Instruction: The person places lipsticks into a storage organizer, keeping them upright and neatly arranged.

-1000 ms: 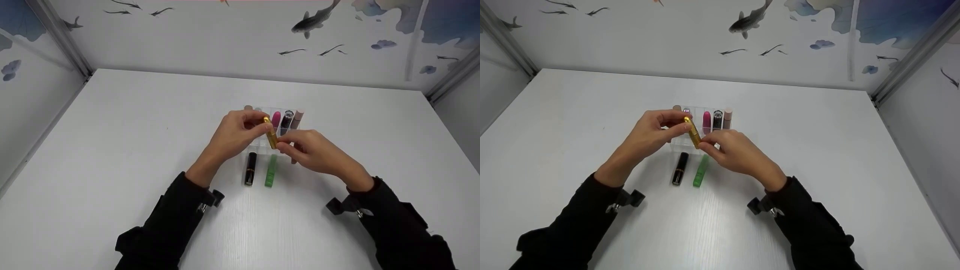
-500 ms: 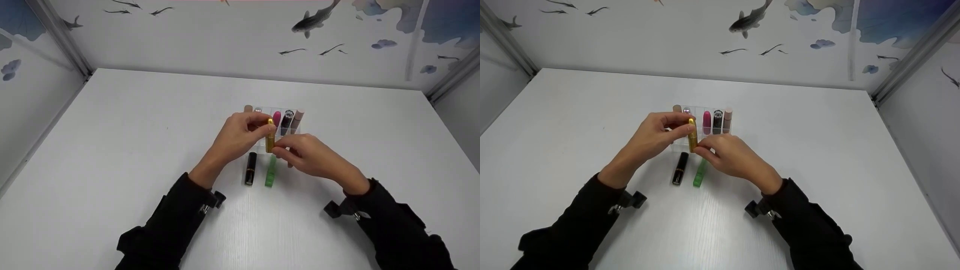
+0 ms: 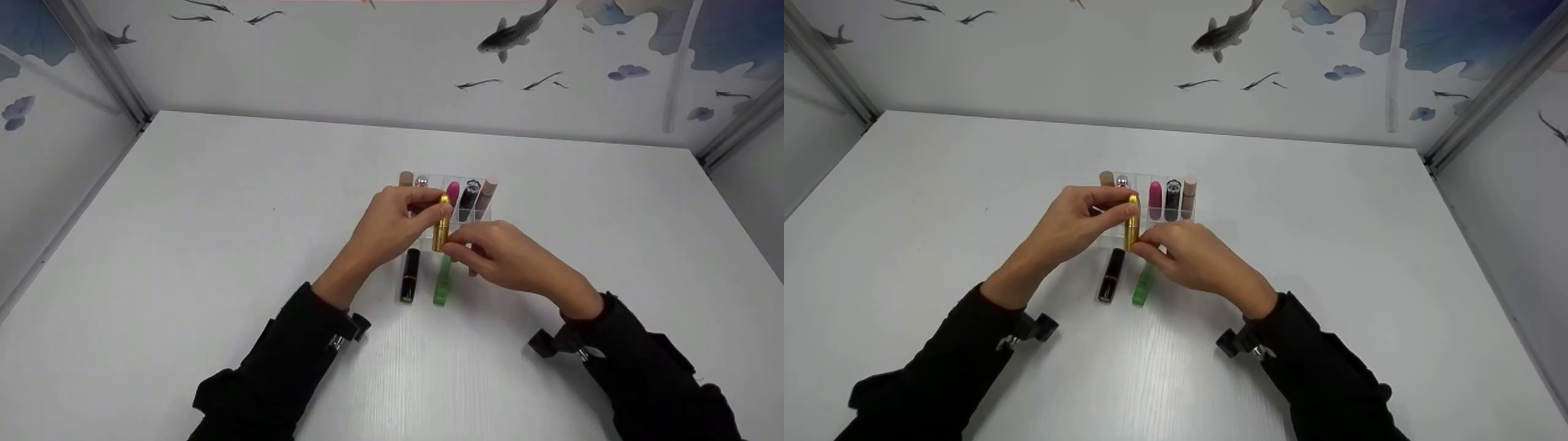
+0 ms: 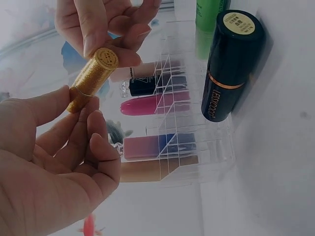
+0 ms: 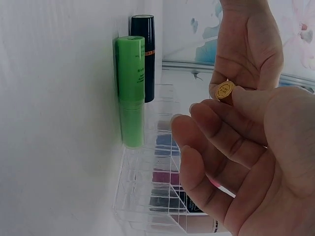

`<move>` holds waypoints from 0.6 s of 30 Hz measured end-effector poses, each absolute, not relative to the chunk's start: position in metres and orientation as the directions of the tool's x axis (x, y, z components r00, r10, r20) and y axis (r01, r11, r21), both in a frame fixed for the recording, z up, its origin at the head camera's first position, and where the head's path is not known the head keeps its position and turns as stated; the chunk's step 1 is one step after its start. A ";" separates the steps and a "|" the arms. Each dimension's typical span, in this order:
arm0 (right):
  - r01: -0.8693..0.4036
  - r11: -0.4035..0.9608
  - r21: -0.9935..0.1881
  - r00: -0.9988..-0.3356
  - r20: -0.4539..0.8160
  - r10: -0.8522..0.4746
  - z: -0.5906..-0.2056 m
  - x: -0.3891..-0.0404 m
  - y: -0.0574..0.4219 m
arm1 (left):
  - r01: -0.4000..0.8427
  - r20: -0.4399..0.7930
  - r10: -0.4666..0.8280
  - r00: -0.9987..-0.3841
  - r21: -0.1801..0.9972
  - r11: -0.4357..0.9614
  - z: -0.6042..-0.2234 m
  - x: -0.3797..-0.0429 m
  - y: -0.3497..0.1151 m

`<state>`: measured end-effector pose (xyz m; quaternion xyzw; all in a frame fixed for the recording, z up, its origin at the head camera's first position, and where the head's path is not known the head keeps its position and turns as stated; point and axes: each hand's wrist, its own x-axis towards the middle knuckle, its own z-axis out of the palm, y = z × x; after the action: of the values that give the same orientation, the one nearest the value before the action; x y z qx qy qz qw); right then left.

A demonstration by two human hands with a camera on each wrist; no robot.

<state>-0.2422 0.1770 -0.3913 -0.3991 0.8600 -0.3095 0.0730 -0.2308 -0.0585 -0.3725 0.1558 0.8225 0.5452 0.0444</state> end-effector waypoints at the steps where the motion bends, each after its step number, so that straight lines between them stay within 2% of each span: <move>1: -0.643 0.487 -0.591 -0.669 0.123 -0.733 -0.392 -0.242 0.177 | 0.208 0.097 0.305 -0.947 0.910 0.358 -0.373 -0.231 -0.058; 9: -0.659 0.473 -0.585 -0.651 0.130 -0.748 -0.393 -0.243 0.178 | 0.202 0.090 0.304 -0.948 0.912 0.358 -0.374 -0.231 -0.058; 18: -0.639 0.485 -0.597 -0.648 0.079 -0.757 -0.389 -0.244 0.178 | 0.189 0.076 0.306 -0.949 0.914 0.360 -0.375 -0.232 -0.057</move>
<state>-0.2437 0.1777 -0.3892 -0.4077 0.8560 -0.3023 0.0977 -0.2319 -0.0570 -0.3751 0.1503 0.8228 0.5455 0.0534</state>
